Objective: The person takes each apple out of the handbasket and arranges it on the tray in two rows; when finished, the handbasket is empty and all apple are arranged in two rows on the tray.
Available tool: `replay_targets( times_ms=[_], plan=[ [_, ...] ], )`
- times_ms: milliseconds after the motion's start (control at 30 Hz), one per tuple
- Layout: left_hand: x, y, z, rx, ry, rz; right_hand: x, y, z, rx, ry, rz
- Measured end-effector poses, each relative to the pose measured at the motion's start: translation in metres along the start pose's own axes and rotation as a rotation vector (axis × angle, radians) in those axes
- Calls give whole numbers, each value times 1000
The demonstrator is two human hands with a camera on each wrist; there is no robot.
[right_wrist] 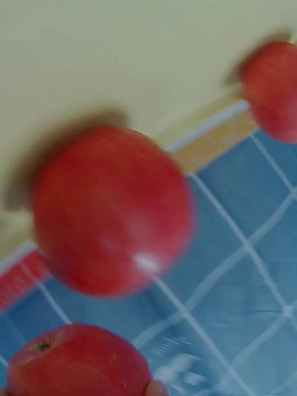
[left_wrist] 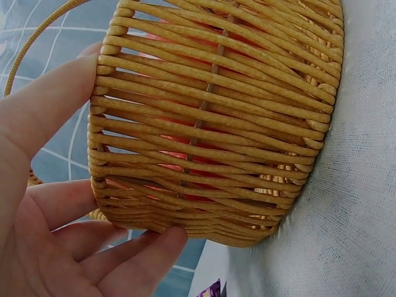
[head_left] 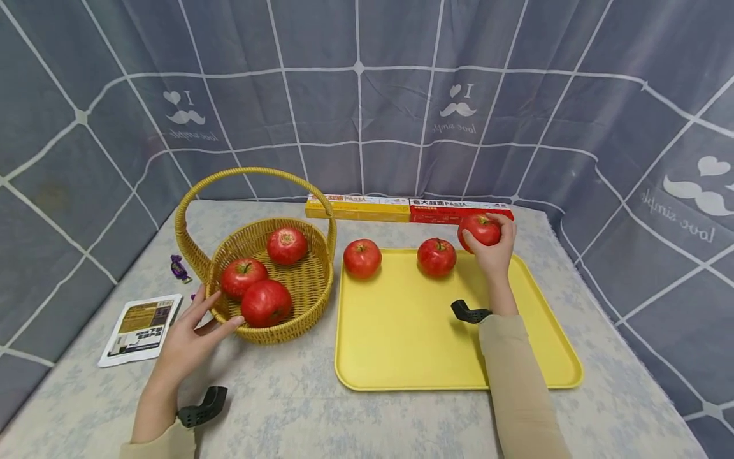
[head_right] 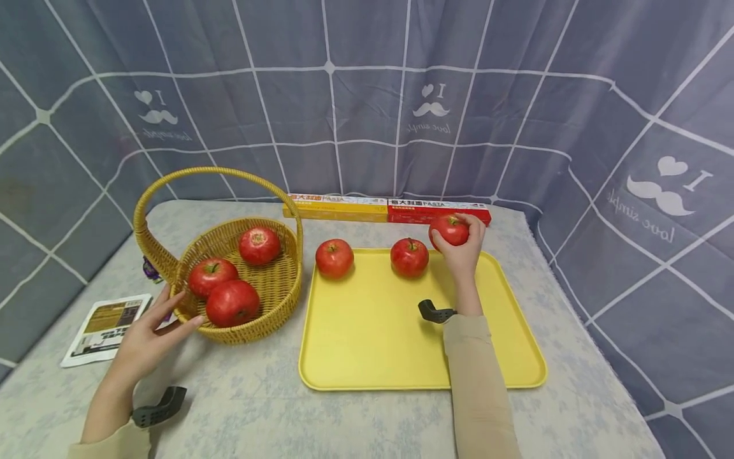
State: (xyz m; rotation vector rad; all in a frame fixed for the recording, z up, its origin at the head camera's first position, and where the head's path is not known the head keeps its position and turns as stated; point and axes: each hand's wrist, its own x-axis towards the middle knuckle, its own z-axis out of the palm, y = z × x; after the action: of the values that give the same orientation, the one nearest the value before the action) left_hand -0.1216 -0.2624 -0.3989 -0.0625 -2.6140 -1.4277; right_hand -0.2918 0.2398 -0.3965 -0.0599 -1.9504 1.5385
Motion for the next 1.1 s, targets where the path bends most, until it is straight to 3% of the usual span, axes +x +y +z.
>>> replay_targets(
  times_ms=[233,500,833,1100],
  plan=[
    [0,-2,0,-6,-4,6,3,37,-9,-68,107,68],
    [-1,-3,0,3,-14,-6,-1,58,-18,-178,213,78],
    [-2,1,-1,-8,-16,8,0,66,-23,-194,259,174],
    [-1,2,-2,-17,-13,11,0,59,-22,-329,306,213]
  ],
)
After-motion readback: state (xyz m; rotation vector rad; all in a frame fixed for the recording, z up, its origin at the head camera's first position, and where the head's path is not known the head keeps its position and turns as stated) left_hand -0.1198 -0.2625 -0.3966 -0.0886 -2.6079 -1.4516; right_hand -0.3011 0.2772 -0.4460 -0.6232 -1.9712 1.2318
